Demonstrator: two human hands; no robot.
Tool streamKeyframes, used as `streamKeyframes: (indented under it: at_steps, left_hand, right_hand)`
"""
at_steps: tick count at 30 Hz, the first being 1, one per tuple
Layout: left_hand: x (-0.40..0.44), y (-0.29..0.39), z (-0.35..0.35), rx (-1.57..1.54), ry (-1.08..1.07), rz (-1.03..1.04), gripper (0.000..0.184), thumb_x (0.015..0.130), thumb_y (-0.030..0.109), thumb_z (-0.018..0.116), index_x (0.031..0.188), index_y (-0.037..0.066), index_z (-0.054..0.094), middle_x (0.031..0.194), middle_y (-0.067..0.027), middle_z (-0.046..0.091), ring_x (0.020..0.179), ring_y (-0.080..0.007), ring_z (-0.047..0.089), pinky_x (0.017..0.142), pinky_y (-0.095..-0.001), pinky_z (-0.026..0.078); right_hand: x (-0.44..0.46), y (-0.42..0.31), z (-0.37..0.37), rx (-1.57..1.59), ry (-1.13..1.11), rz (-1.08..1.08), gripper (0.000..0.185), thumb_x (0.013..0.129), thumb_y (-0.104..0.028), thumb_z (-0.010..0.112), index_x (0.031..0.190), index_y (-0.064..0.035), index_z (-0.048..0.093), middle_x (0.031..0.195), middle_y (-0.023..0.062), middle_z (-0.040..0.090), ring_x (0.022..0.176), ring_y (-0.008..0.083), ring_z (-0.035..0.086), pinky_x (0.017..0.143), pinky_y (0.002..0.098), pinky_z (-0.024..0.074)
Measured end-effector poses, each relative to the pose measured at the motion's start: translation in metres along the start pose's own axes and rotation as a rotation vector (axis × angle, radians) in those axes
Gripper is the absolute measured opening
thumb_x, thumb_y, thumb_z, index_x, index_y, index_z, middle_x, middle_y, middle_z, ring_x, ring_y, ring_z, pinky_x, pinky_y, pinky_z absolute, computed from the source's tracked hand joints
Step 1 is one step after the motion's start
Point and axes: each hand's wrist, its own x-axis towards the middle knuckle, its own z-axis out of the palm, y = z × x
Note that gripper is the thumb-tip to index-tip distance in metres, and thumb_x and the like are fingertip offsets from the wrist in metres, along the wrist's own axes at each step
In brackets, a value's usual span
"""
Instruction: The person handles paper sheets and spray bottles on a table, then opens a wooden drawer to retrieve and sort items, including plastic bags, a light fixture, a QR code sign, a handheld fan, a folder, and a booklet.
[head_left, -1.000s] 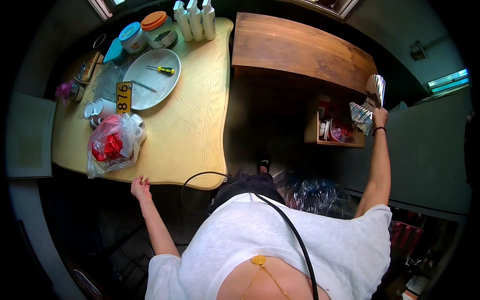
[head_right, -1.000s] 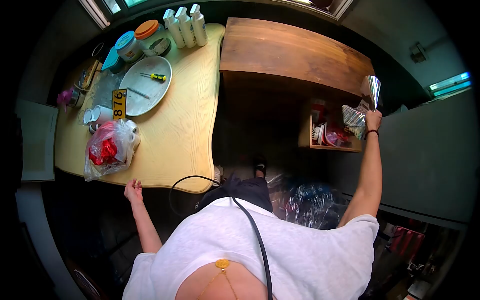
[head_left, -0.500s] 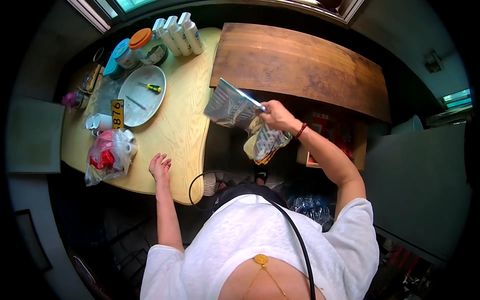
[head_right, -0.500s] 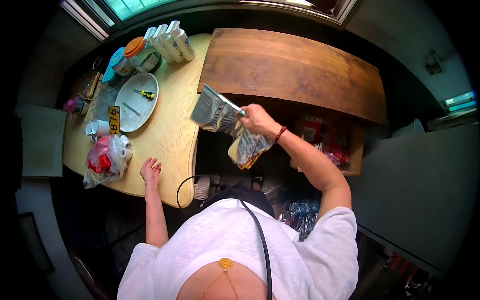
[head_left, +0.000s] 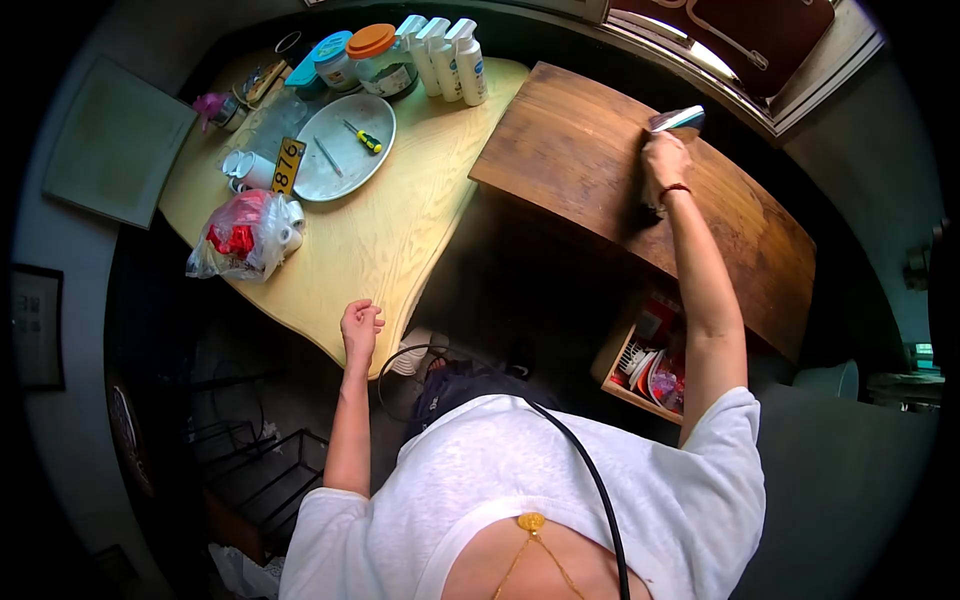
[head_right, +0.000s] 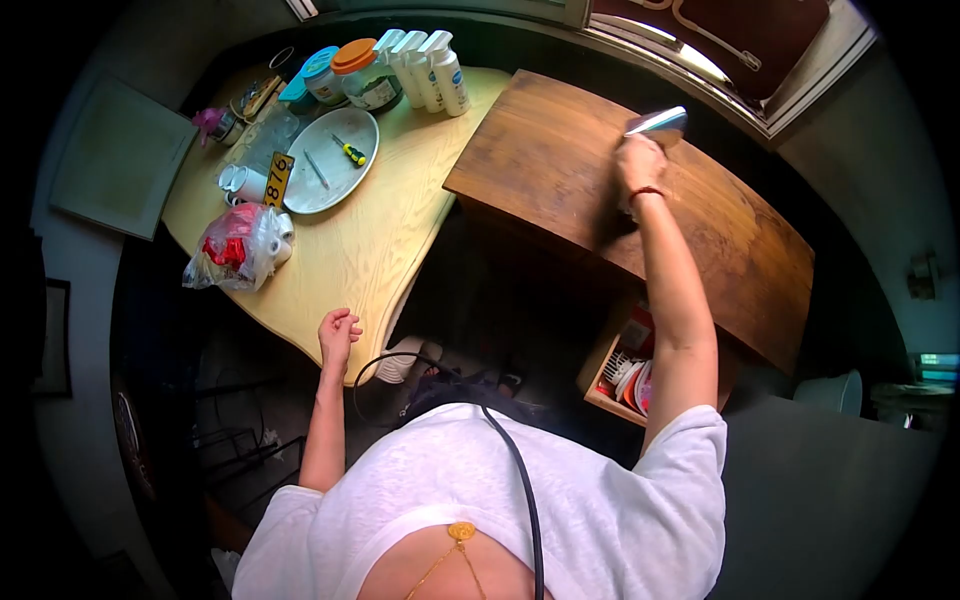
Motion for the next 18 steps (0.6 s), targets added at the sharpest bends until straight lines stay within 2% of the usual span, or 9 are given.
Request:
streamKeyframes:
  at_steps: [1, 4, 7, 9, 11, 13, 14, 17, 18]
  left_hand:
    - [-0.002, -0.001, 0.008, 0.106, -0.019, 0.135, 0.029, 0.082, 0.010, 0.053, 0.106, -0.002, 0.046, 0.083, -0.0096, 0.059, 0.067, -0.0148, 0.057, 0.058, -0.0250, 0.047]
    - [-0.026, 0.057, 0.033, 0.754, 0.087, 0.679, 0.048, 0.075, 0.011, 0.060, 0.119, 0.001, 0.041, 0.113, -0.0161, 0.047, 0.105, -0.0298, 0.043, 0.089, -0.0391, 0.036]
    - [-0.054, 0.130, 0.054, 0.973, 0.048, 0.933, 0.075, 0.065, 0.013, 0.068, 0.130, 0.005, 0.032, 0.131, -0.0156, 0.029, 0.120, -0.0342, 0.026, 0.098, -0.0434, 0.024]
    - [-0.061, 0.149, 0.061, 1.052, -0.067, 0.989, 0.079, 0.062, 0.017, 0.072, 0.130, 0.009, 0.033, 0.133, -0.0120, 0.031, 0.122, -0.0322, 0.027, 0.098, -0.0502, 0.018]
    - [-0.062, 0.153, 0.063, 1.040, -0.228, 0.973, 0.069, 0.064, 0.018, 0.071, 0.125, 0.008, 0.039, 0.118, -0.0081, 0.046, 0.113, -0.0241, 0.040, 0.095, -0.0495, 0.022]
    - [-0.043, 0.131, 0.057, 0.804, -0.419, 0.728, 0.020, 0.071, 0.017, 0.064, 0.087, 0.006, 0.057, 0.076, -0.0129, 0.059, 0.074, -0.0310, 0.057, 0.066, -0.0406, 0.042]
    - [-0.041, 0.130, 0.051, 0.784, -0.414, 0.773, 0.014, 0.073, 0.017, 0.061, 0.077, 0.005, 0.056, 0.066, -0.0167, 0.056, 0.067, -0.0351, 0.056, 0.056, -0.0413, 0.042]
    - [-0.014, 0.107, 0.019, 0.741, -0.448, 0.708, 0.021, 0.073, 0.023, 0.064, 0.076, 0.002, 0.059, 0.060, -0.0179, 0.055, 0.059, -0.0320, 0.056, 0.056, -0.0379, 0.043]
    - [-0.006, 0.103, 0.009, 0.739, -0.425, 0.693, 0.021, 0.073, 0.023, 0.064, 0.076, 0.002, 0.059, 0.060, -0.0179, 0.055, 0.059, -0.0320, 0.056, 0.056, -0.0379, 0.043]
  right_hand:
    - [-0.017, -0.040, -0.003, -0.026, -0.057, -0.175, 0.019, 0.075, -0.014, 0.045, 0.080, -0.0078, 0.062, 0.076, 0.0147, 0.063, 0.074, 0.0321, 0.061, 0.064, 0.0411, 0.0492]
    - [-0.092, -0.133, -0.005, 0.259, -0.008, -0.727, 0.012, 0.076, -0.009, 0.046, 0.074, -0.0051, 0.057, 0.066, 0.0167, 0.059, 0.060, 0.0320, 0.060, 0.052, 0.0416, 0.0471]
    - [-0.170, -0.182, -0.039, 0.454, -0.279, -1.052, 0.006, 0.067, -0.009, 0.051, 0.066, -0.0055, 0.055, 0.058, 0.0140, 0.057, 0.056, 0.0306, 0.058, 0.050, 0.0395, 0.0448]
    - [-0.201, -0.192, -0.063, 0.602, -0.425, -1.206, 0.009, 0.069, -0.012, 0.055, 0.064, -0.0047, 0.055, 0.058, 0.0141, 0.056, 0.058, 0.0310, 0.057, 0.051, 0.0390, 0.0445]
    - [-0.218, -0.197, -0.069, 0.706, -0.475, -1.276, 0.009, 0.069, -0.013, 0.057, 0.068, -0.0048, 0.058, 0.060, 0.0139, 0.056, 0.061, 0.0306, 0.058, 0.054, 0.0390, 0.0449]
    - [-0.217, -0.200, -0.083, 0.604, -0.534, -1.247, 0.012, 0.068, -0.017, 0.059, 0.070, -0.0051, 0.060, 0.062, 0.0139, 0.057, 0.064, 0.0307, 0.058, 0.057, 0.0400, 0.0451]
    - [-0.204, -0.193, -0.090, 0.517, -0.602, -1.238, 0.014, 0.068, -0.018, 0.060, 0.069, -0.0047, 0.060, 0.062, 0.0142, 0.056, 0.065, 0.0311, 0.058, 0.058, 0.0400, 0.0452]
    - [-0.178, -0.199, -0.087, 0.340, -0.775, -1.181, 0.018, 0.068, -0.021, 0.064, 0.069, -0.0039, 0.060, 0.061, 0.0148, 0.055, 0.061, 0.0283, 0.056, 0.059, 0.0368, 0.0446]
    - [-0.171, -0.201, -0.080, 0.481, -0.902, -1.048, 0.019, 0.071, -0.021, 0.064, 0.068, -0.0024, 0.060, 0.060, 0.0126, 0.055, 0.057, 0.0238, 0.054, 0.057, 0.0335, 0.0433]
